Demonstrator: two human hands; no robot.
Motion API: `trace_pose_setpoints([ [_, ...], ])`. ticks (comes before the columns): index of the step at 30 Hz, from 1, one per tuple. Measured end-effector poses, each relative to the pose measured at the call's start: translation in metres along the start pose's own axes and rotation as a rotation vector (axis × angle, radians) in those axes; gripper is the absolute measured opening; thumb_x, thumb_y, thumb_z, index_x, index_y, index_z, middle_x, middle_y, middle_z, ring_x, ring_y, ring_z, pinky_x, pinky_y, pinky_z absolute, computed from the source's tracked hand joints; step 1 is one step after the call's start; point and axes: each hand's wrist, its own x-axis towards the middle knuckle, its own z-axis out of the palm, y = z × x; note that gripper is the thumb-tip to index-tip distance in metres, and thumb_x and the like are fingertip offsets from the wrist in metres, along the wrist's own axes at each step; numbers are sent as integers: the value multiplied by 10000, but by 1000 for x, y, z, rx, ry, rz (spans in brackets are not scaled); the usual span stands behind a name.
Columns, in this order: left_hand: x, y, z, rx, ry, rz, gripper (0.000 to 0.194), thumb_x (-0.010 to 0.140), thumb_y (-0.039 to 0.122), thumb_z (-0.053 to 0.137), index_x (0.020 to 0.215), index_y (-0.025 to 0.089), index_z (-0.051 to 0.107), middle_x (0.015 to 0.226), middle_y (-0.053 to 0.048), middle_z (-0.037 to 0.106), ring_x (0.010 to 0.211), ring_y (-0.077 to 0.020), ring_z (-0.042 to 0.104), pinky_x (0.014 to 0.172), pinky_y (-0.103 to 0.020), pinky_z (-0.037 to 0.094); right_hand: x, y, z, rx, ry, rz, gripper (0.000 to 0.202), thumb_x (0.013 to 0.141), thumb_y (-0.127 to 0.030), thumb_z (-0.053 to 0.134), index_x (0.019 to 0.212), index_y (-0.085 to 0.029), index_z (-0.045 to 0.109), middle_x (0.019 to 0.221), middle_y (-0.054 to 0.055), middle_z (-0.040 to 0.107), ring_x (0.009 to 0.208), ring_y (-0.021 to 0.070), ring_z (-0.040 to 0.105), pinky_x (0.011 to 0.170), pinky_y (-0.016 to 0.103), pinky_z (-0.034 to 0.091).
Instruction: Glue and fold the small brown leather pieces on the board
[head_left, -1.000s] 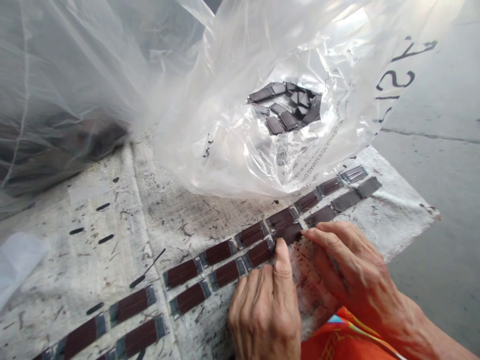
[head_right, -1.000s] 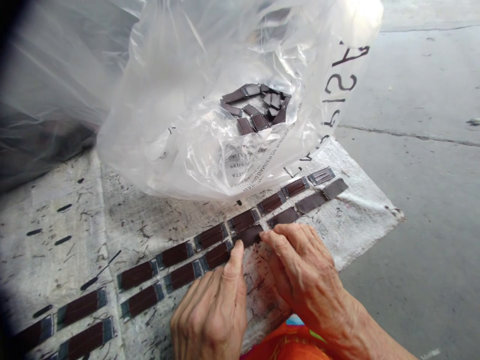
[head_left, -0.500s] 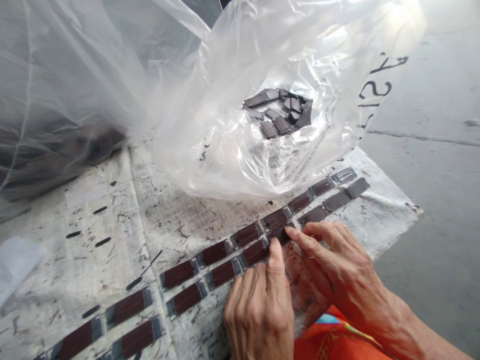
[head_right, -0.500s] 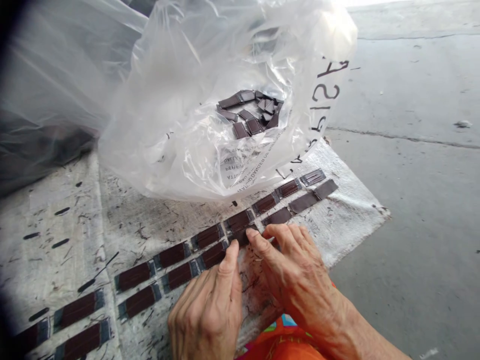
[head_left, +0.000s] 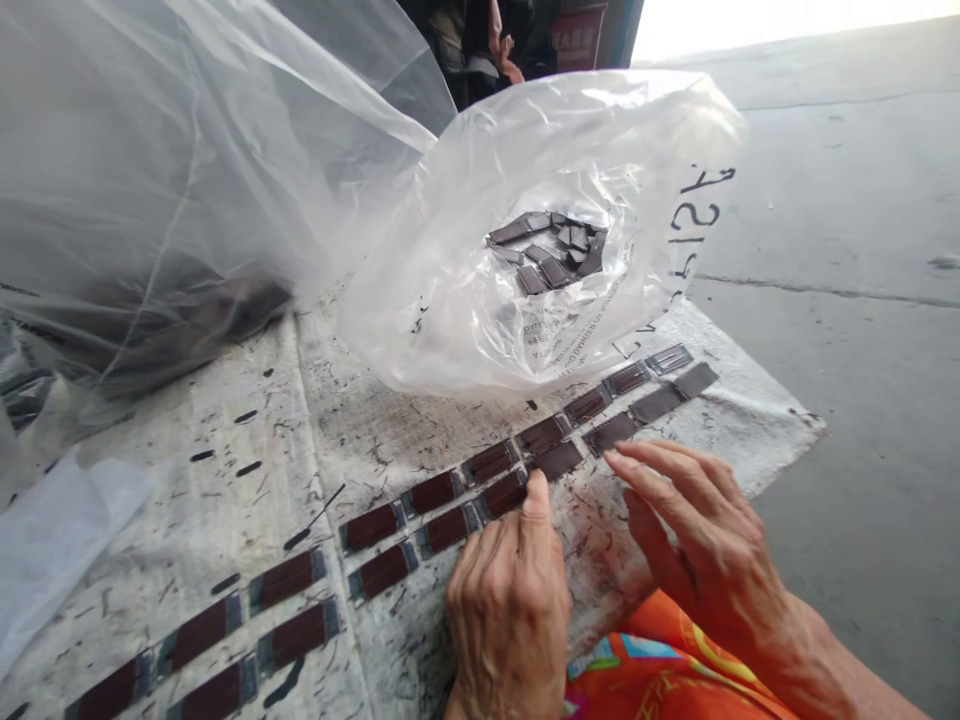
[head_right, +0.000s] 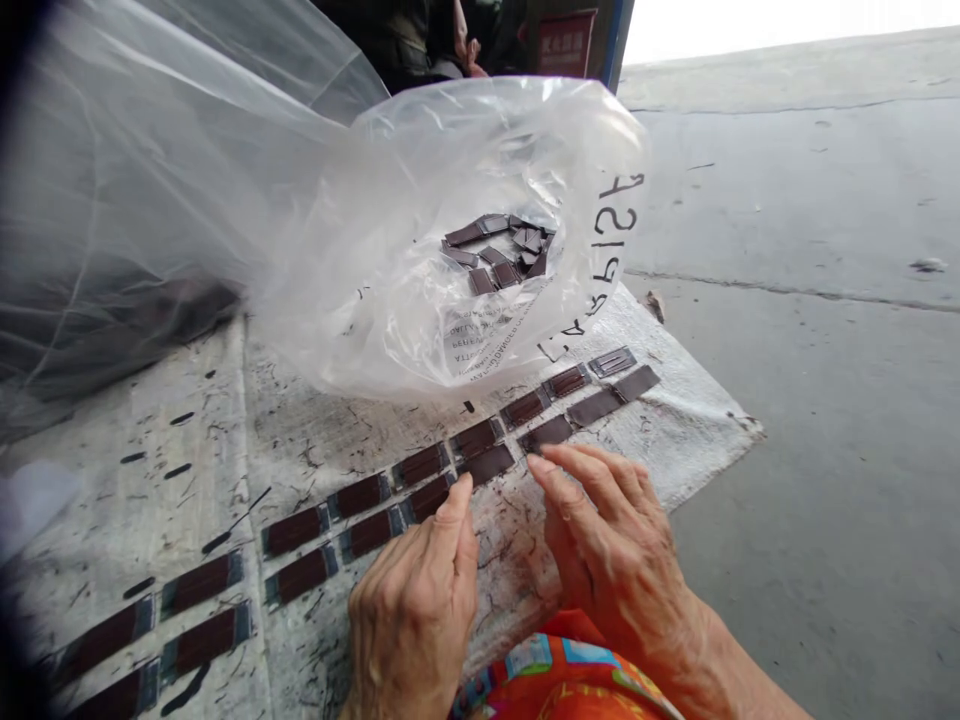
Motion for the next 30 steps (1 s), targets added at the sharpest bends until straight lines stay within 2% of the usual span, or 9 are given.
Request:
trace_pose_setpoints([
  [2, -1, 0, 0, -2, -9, -5, 286, 943, 69, 417, 1165, 108, 594, 706, -21, 708, 556, -161, 647, 551, -291, 439, -1, 5, 2, -76, -86, -20, 404, 891, -127, 513, 1290, -150, 566, 1293, 157, 625, 1241, 317, 515, 963, 487, 447],
  [4, -1, -1, 0, -15, -21, -13, 288, 938, 62, 425, 1166, 109, 595, 740, -31, 728, 573, -162, 663, 553, -287, 453, -3, 10, 4, -91, -128, -30, 385, 899, -142, 516, 1278, -144, 578, 1322, 152, 618, 1277, 321, 490, 982, 495, 431],
  [9, 0, -3, 2, -60, -25, -43, 287, 929, 70, 449, 1156, 127, 613, 793, -42, 753, 601, -167, 691, 553, -278, 490, -3, 9, 6, 21, -51, 5, 402, 909, -163, 508, 1306, -201, 557, 1286, 109, 654, 1286, 289, 498, 985, 483, 443],
  [12, 1, -3, 2, -67, -43, -53, 284, 930, 77, 453, 1152, 132, 621, 812, -46, 761, 607, -171, 700, 546, -276, 506, 1, 2, 7, -46, -49, -19, 415, 909, -204, 542, 1324, -205, 550, 1311, 112, 641, 1303, 306, 481, 997, 504, 431],
  [15, 1, -2, 1, -65, -54, -59, 288, 925, 70, 456, 1148, 129, 628, 836, -53, 766, 620, -183, 711, 542, -286, 522, 5, -5, 10, -88, -94, -41, 351, 910, -234, 569, 1257, -189, 598, 1317, 111, 639, 1336, 331, 438, 1020, 534, 410],
  [18, 1, -2, 0, -89, -41, -76, 281, 931, 86, 450, 1137, 128, 637, 844, -55, 772, 624, -184, 719, 543, -275, 536, 6, -8, 12, -92, -61, -65, 338, 907, -238, 588, 1237, -161, 596, 1318, 133, 634, 1345, 321, 430, 1020, 517, 416],
  [21, 2, -4, -2, -174, -19, -95, 281, 938, 99, 453, 1152, 125, 633, 939, -65, 775, 697, -173, 739, 603, -241, 563, 6, -10, 12, -80, -39, -109, 379, 909, -245, 598, 1271, -142, 557, 1323, 139, 630, 1345, 304, 431, 1026, 507, 417],
  [24, 2, -7, -5, -285, -5, -154, 293, 944, 113, 461, 1192, 121, 617, 1039, -70, 760, 826, -168, 745, 706, -219, 583, 6, -13, 12, -59, -91, -107, 338, 911, -247, 595, 1241, -174, 586, 1318, 99, 641, 1349, 310, 425, 1058, 532, 386],
  [30, 3, -13, -8, -398, 32, -264, 291, 945, 145, 464, 1181, 127, 633, 1079, -80, 748, 921, -160, 731, 834, -212, 569, 7, -17, 15, -53, -73, -118, 340, 903, -258, 612, 1230, -167, 596, 1340, 100, 625, 1350, 305, 421, 1065, 507, 378],
])
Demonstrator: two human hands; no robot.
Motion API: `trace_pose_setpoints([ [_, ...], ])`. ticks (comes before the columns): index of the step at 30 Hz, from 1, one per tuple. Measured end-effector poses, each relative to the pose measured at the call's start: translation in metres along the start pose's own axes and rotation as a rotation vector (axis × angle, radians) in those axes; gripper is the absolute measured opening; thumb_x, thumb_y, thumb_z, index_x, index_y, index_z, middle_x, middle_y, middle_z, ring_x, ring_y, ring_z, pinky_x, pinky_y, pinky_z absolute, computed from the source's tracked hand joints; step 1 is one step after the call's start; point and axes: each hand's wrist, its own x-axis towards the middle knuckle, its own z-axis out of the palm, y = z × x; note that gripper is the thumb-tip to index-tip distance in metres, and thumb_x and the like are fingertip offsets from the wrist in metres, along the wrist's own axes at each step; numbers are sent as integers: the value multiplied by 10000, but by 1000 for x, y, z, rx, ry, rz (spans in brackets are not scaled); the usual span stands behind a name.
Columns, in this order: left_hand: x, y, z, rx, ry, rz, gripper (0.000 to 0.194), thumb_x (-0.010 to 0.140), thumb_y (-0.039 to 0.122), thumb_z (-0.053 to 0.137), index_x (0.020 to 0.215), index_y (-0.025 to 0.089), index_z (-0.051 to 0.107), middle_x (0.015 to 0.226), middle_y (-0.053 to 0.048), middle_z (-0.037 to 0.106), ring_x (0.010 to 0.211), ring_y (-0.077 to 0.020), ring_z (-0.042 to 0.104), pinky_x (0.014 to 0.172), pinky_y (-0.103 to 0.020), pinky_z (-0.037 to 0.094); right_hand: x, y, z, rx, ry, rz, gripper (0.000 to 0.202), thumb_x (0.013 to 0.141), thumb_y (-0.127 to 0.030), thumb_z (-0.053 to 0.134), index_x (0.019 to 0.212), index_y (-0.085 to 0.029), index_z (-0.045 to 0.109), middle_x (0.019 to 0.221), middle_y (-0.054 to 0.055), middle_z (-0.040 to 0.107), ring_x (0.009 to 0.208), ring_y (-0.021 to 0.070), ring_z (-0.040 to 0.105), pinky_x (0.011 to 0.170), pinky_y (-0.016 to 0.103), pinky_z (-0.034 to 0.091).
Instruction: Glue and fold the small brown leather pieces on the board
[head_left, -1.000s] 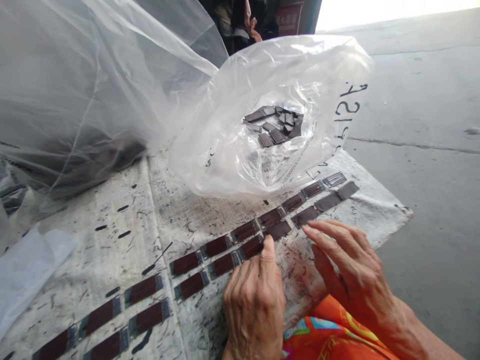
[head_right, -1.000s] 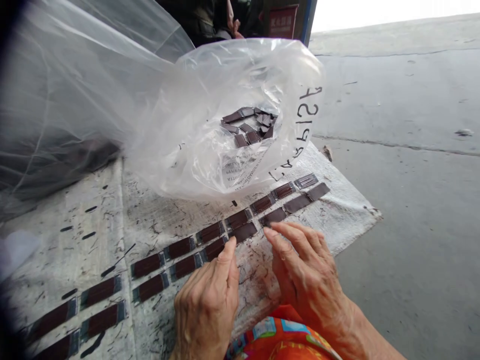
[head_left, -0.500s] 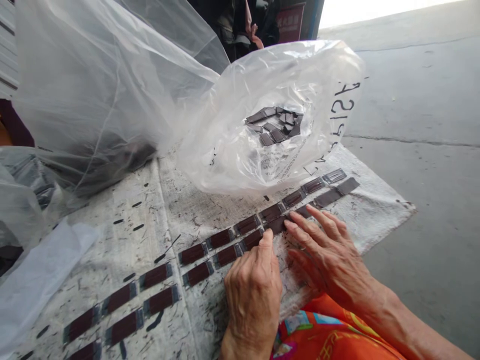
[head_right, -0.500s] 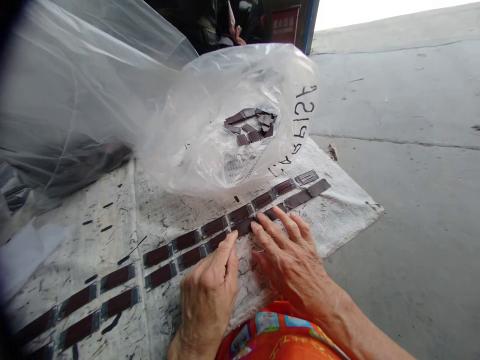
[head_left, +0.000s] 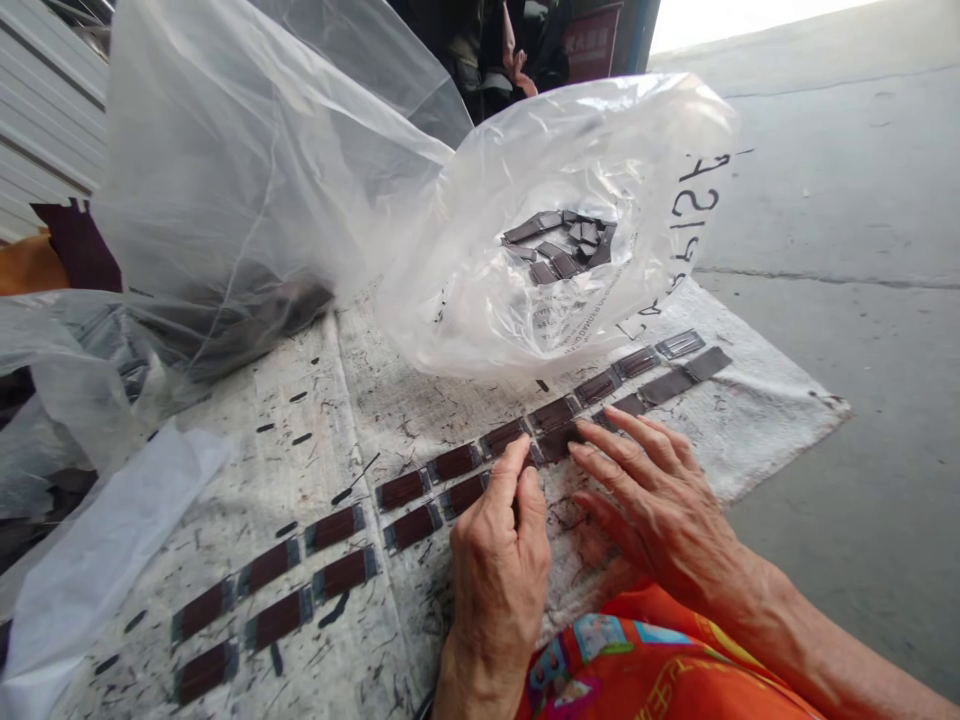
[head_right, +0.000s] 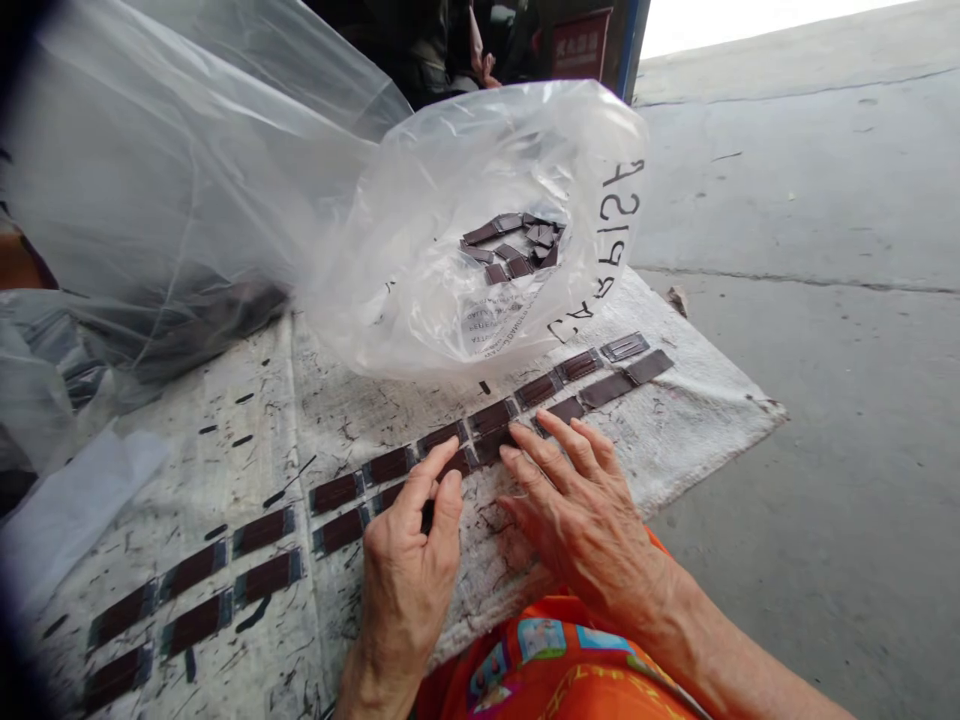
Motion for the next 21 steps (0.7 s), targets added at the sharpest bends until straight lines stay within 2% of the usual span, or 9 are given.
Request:
trace_pose_setpoints([
  [5, 1, -4, -1, -47, 37, -7, 275, 946, 165, 482, 1158, 115, 650, 1055, -87, 754, 935, -170, 729, 837, -201, 562, 3, -3, 6, 19, -8, -40, 295, 924, -291, 580, 1197, -190, 630, 1296, 57, 661, 1314, 282, 472, 1074, 490, 355],
  [12, 0, -10, -1, -11, 130, 67, 270, 955, 226, 495, 1094, 89, 683, 1007, -100, 763, 884, -162, 738, 782, -146, 548, 1, -6, 5, -48, -46, -52, 345, 967, -374, 490, 1255, -220, 599, 1361, 16, 616, 1330, 217, 464, 1102, 423, 342],
  [14, 0, -10, -1, -1, 146, 94, 265, 954, 225, 502, 1091, 88, 682, 991, -98, 766, 859, -155, 741, 769, -135, 544, -4, 0, 2, -80, -47, -27, 414, 974, -396, 468, 1317, -180, 548, 1417, 63, 564, 1349, 224, 442, 1097, 430, 343],
  [17, -1, -10, 0, 21, 154, 142, 259, 956, 212, 501, 1083, 78, 682, 980, -102, 767, 864, -152, 740, 797, -132, 535, -12, 15, 0, -149, -46, 28, 580, 968, -474, 442, 1377, -64, 470, 1449, 188, 501, 1348, 315, 433, 1069, 515, 331],
  [19, -1, -10, 1, 25, 147, 170, 262, 960, 203, 491, 1075, 68, 684, 982, -107, 766, 878, -152, 738, 823, -132, 528, -16, 24, 0, -179, -57, 36, 631, 964, -528, 409, 1375, -53, 468, 1433, 203, 514, 1330, 335, 450, 1065, 534, 321],
  [21, -2, -11, 1, 27, 144, 194, 261, 959, 194, 490, 1076, 64, 683, 984, -106, 766, 873, -147, 738, 831, -127, 523, -18, 31, -1, -194, -64, 33, 628, 969, -553, 367, 1373, -84, 475, 1436, 176, 521, 1328, 305, 459, 1083, 508, 312],
])
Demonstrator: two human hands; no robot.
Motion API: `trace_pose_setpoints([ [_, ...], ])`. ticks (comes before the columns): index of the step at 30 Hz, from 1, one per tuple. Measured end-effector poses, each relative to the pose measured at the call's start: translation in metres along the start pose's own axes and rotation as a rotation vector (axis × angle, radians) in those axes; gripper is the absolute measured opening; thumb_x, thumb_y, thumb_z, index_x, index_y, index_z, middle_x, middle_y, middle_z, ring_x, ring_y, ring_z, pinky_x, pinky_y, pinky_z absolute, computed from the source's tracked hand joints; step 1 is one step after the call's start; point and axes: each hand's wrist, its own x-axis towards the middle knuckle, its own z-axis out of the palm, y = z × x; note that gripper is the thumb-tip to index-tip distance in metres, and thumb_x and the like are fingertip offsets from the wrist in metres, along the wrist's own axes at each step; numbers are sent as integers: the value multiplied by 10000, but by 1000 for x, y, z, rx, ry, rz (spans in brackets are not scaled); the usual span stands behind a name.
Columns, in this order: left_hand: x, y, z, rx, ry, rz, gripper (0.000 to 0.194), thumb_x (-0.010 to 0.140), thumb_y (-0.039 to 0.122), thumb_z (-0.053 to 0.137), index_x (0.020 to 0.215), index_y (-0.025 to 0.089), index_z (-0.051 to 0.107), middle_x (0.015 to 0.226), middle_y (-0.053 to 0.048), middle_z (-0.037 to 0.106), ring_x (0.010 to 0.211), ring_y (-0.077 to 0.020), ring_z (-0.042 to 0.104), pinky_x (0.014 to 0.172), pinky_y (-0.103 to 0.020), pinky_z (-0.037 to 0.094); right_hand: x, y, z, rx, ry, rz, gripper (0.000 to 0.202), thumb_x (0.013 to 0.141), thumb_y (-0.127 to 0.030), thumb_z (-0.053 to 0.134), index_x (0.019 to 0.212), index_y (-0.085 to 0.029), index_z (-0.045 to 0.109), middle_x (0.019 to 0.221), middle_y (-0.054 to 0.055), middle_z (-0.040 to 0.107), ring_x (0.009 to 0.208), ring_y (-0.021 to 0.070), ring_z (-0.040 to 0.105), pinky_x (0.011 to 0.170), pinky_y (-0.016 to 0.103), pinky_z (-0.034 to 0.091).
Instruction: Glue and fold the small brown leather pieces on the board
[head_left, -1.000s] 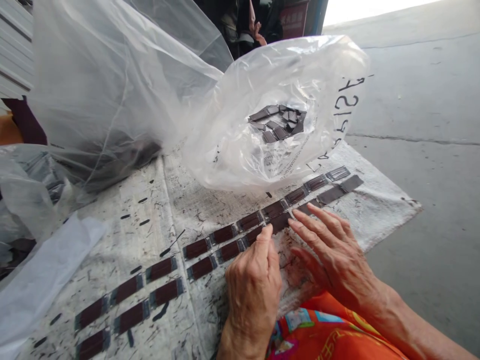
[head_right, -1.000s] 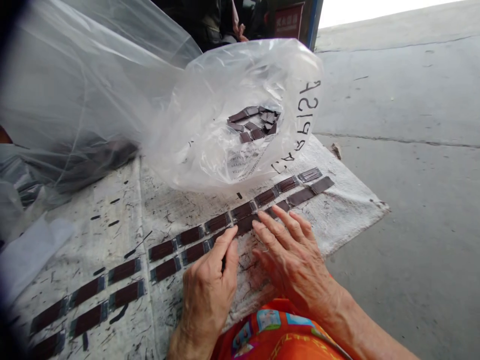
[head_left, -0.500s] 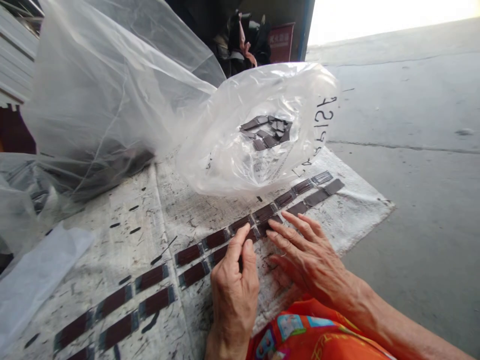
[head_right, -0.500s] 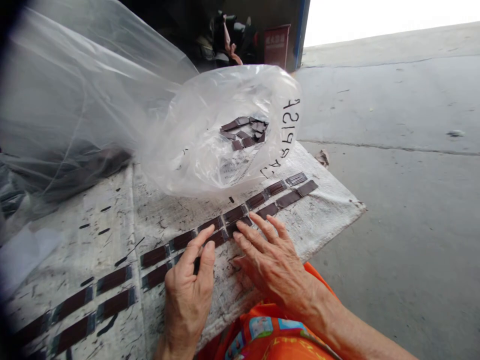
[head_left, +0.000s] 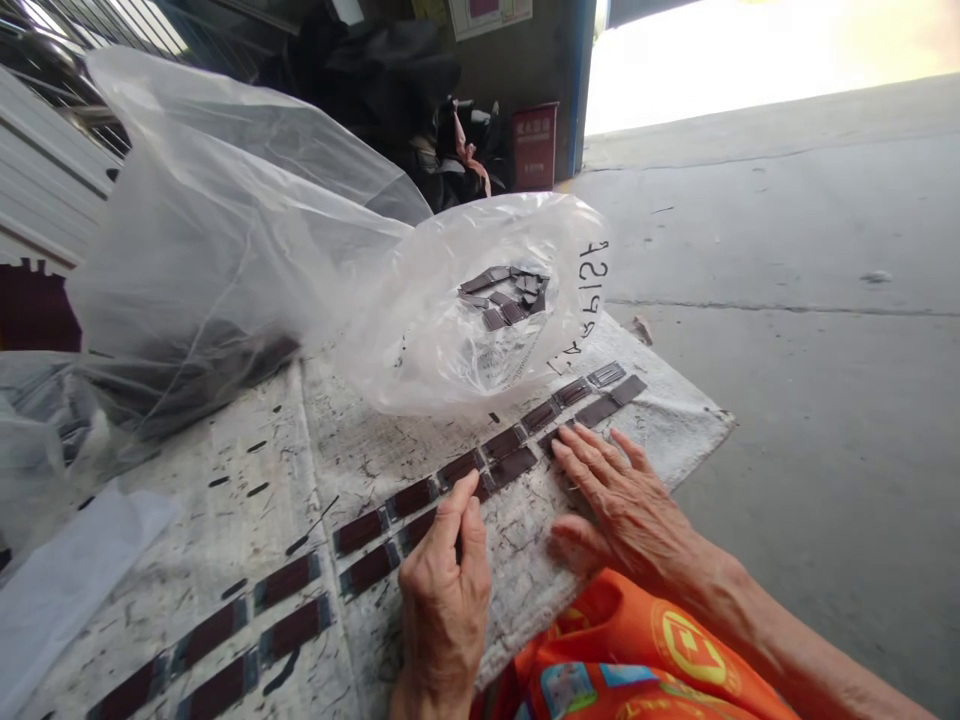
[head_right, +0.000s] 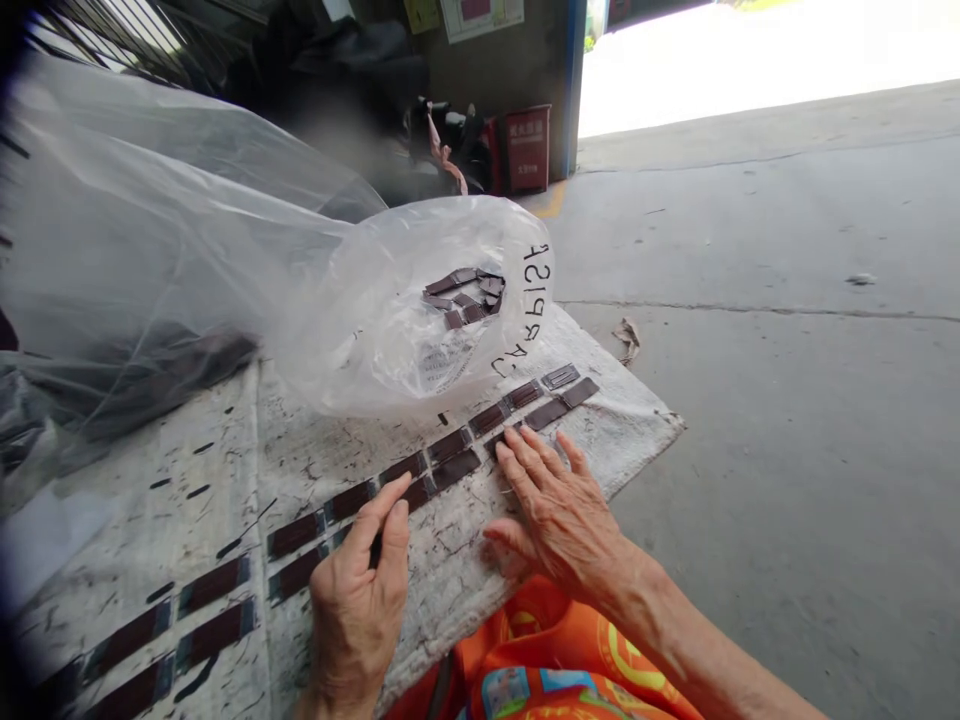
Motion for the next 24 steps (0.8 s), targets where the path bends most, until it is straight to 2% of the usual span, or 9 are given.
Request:
trace_pose_setpoints([
  [4, -2, 0, -1, 3, 27, 29, 242, 946, 181, 516, 1092, 66, 672, 989, -105, 765, 863, -144, 740, 842, -135, 525, 0, 12, 0, -34, 31, 56, 654, 971, -553, 350, 1402, -68, 433, 1491, 200, 443, 1389, 317, 374, 1097, 513, 290],
  [6, -2, 0, -1, 9, 36, 25, 237, 945, 179, 519, 1093, 73, 671, 993, -102, 765, 866, -148, 740, 836, -144, 532, 0, 19, 0, -45, 39, 79, 648, 969, -562, 341, 1380, -75, 462, 1458, 196, 488, 1376, 340, 387, 1087, 537, 291],
  [8, -2, -1, -1, 15, 38, 19, 235, 948, 187, 514, 1086, 86, 674, 992, -94, 766, 862, -153, 741, 823, -157, 543, 0, 28, -1, -42, 41, 82, 612, 973, -565, 321, 1347, -116, 504, 1407, 159, 556, 1348, 327, 430, 1083, 528, 305],
  [10, -2, -1, -1, 21, 40, 7, 228, 949, 194, 515, 1087, 107, 674, 994, -79, 767, 854, -157, 742, 809, -173, 557, -2, 38, -1, -35, 63, 99, 593, 980, -551, 313, 1355, -129, 494, 1414, 150, 552, 1353, 303, 430, 1088, 500, 317],
  [13, -2, -2, -1, 29, 50, -17, 219, 950, 180, 514, 1110, 146, 660, 998, -52, 769, 850, -160, 743, 778, -191, 575, -4, 53, -2, -42, 121, 175, 607, 985, -514, 334, 1393, -79, 439, 1467, 210, 472, 1392, 317, 369, 1081, 504, 328],
  [15, -2, -2, -2, 31, 51, -13, 217, 950, 175, 512, 1109, 155, 659, 994, -47, 770, 847, -161, 744, 768, -195, 579, -5, 62, -1, -48, 128, 214, 603, 982, -511, 342, 1378, -72, 461, 1450, 227, 485, 1390, 351, 362, 1064, 541, 332],
  [20, -3, 0, 1, 25, 28, 72, 226, 948, 187, 506, 1081, 113, 673, 989, -78, 768, 834, -155, 744, 806, -174, 561, -8, 72, 9, -19, 70, 208, 557, 974, -529, 350, 1311, -138, 559, 1397, 171, 561, 1351, 364, 417, 1060, 579, 325],
  [24, -4, 0, 2, 35, 31, 106, 229, 949, 168, 500, 1085, 90, 666, 988, -96, 766, 847, -150, 742, 827, -162, 547, -12, 79, 9, 37, 73, 224, 507, 979, -513, 353, 1327, -200, 549, 1400, 117, 571, 1359, 314, 421, 1057, 534, 359],
])
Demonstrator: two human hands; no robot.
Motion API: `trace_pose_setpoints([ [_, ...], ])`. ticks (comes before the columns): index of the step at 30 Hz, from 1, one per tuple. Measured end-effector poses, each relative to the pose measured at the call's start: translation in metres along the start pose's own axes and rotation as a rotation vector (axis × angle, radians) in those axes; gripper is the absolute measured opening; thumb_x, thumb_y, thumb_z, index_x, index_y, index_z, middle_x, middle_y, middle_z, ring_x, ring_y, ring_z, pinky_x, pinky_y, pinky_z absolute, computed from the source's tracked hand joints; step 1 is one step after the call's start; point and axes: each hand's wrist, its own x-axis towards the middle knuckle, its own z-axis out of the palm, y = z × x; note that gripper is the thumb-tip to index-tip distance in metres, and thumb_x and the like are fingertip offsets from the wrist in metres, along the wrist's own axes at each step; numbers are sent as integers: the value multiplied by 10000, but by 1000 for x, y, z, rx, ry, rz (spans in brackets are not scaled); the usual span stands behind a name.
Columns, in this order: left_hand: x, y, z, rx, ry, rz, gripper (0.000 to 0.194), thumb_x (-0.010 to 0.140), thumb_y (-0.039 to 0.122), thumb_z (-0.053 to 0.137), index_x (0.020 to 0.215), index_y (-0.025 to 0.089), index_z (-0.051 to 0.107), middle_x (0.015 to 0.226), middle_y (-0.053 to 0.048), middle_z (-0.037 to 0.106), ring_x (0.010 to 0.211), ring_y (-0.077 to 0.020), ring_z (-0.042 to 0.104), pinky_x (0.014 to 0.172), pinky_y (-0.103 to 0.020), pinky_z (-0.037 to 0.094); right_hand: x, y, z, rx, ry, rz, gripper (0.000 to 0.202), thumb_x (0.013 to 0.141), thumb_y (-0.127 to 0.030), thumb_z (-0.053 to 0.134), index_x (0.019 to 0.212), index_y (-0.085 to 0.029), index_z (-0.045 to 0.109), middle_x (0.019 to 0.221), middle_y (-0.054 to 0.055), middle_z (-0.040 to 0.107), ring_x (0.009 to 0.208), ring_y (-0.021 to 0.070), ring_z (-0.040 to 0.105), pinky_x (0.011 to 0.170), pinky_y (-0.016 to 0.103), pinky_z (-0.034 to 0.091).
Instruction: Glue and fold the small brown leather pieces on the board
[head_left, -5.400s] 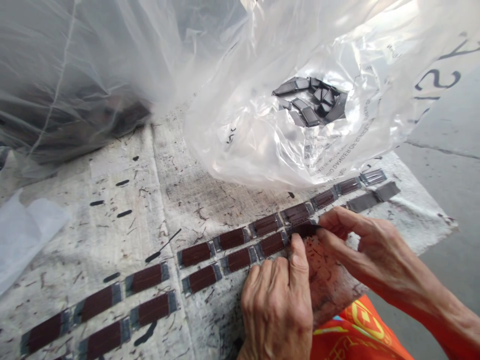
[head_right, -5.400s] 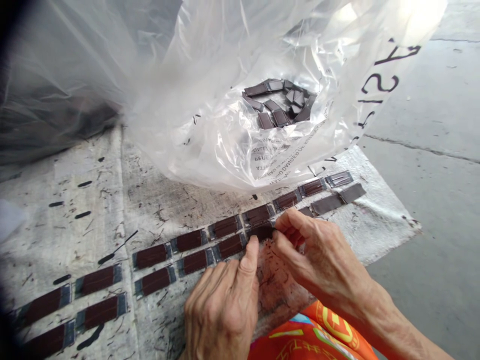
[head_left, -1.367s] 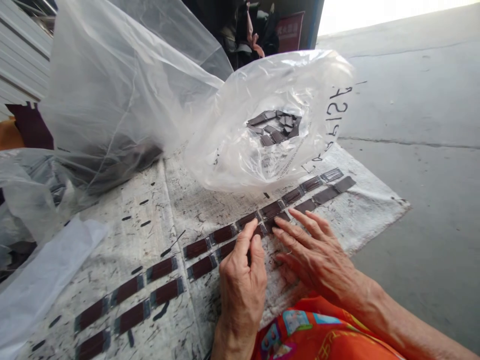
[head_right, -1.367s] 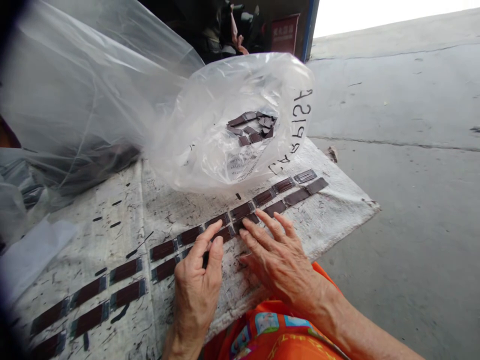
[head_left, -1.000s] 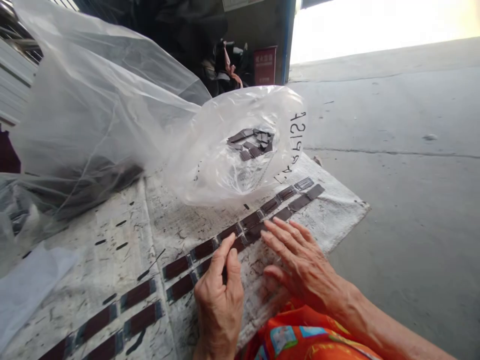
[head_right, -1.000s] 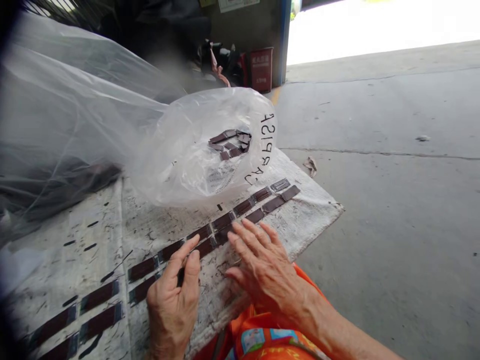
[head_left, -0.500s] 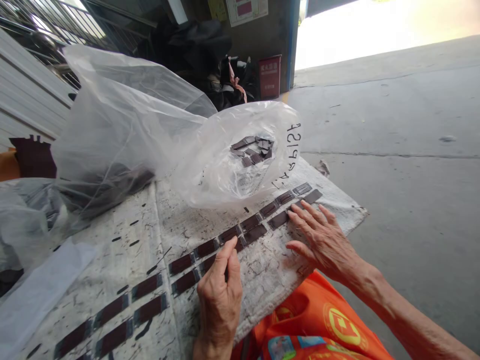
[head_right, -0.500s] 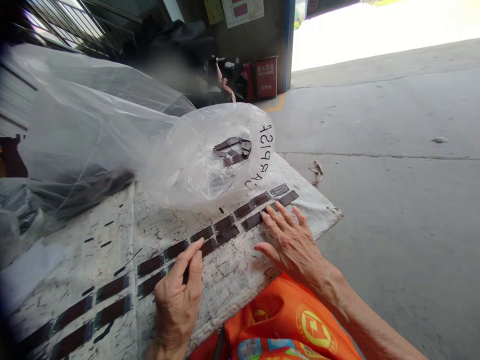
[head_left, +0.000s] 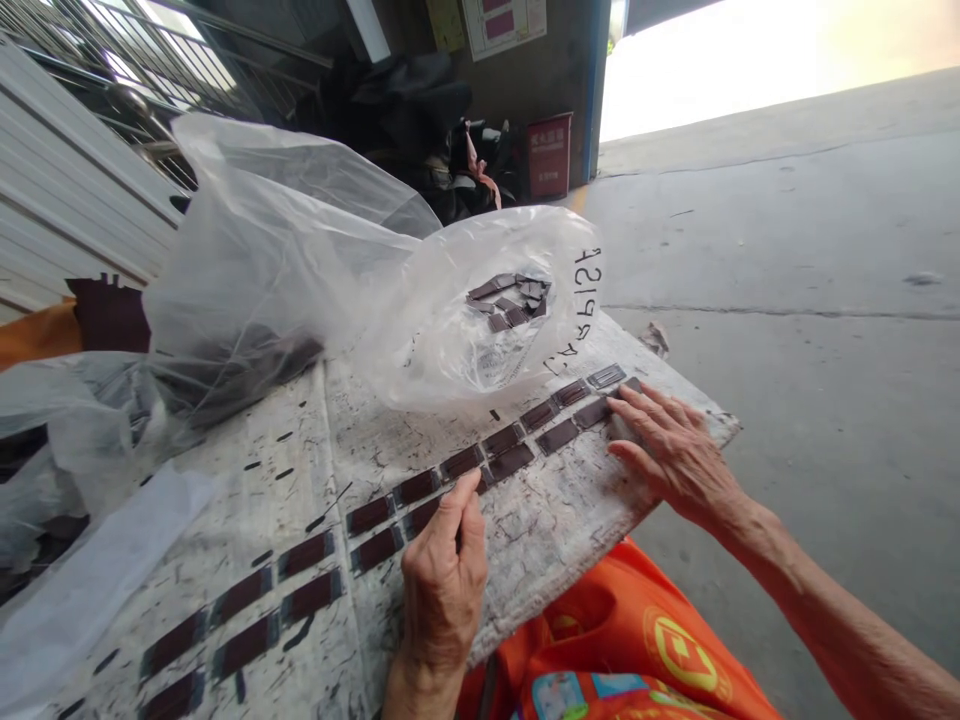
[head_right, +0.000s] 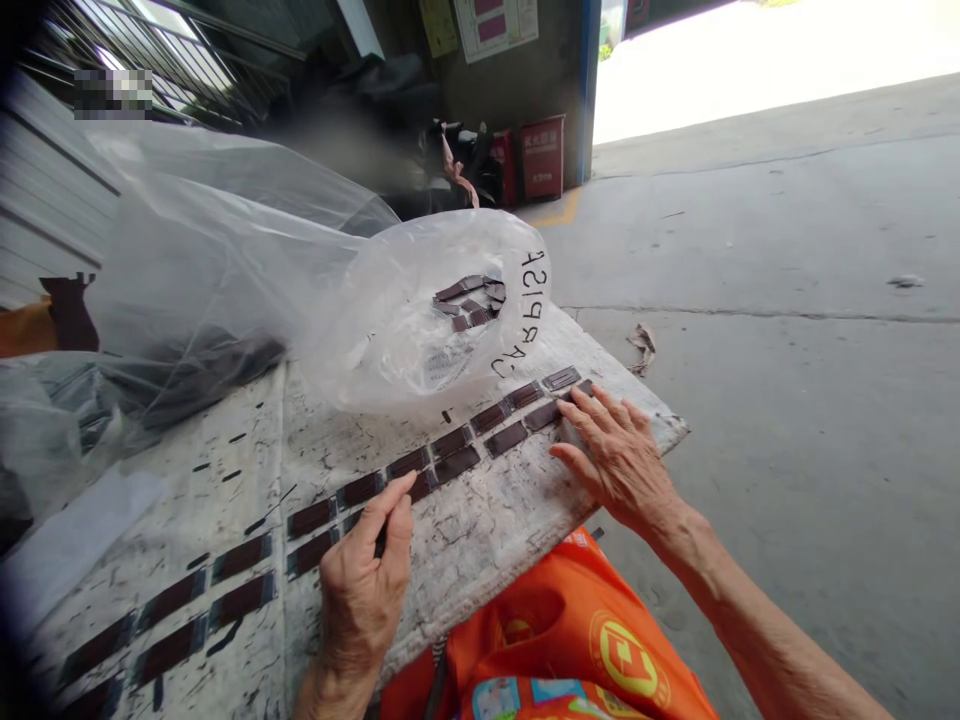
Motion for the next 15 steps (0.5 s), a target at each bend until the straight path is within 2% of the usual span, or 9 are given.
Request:
trace_pose_setpoints([
  [3, 0, 0, 0, 8, -3, 20, 232, 951, 172, 498, 1089, 93, 666, 995, -100, 765, 853, -155, 742, 822, -171, 554, -1, 6, -4, 45, 30, 29, 479, 998, -476, 318, 1352, -221, 515, 1400, 87, 576, 1359, 251, 429, 1044, 456, 402],
  [5, 0, 0, 0, 16, -7, 21, 230, 951, 177, 497, 1088, 106, 668, 992, -97, 766, 846, -162, 744, 806, -185, 565, -1, 7, -5, 57, 46, 45, 478, 1000, -468, 312, 1350, -213, 514, 1397, 97, 575, 1343, 242, 447, 1040, 441, 408],
  [15, 2, 6, -6, 8, -136, -42, 250, 950, 187, 472, 1080, 157, 684, 985, -75, 769, 845, -195, 747, 768, -253, 598, 5, -2, -4, 12, 1, 38, 415, 958, -465, 440, 1245, -215, 604, 1329, 137, 599, 1197, 322, 535, 968, 511, 413],
])
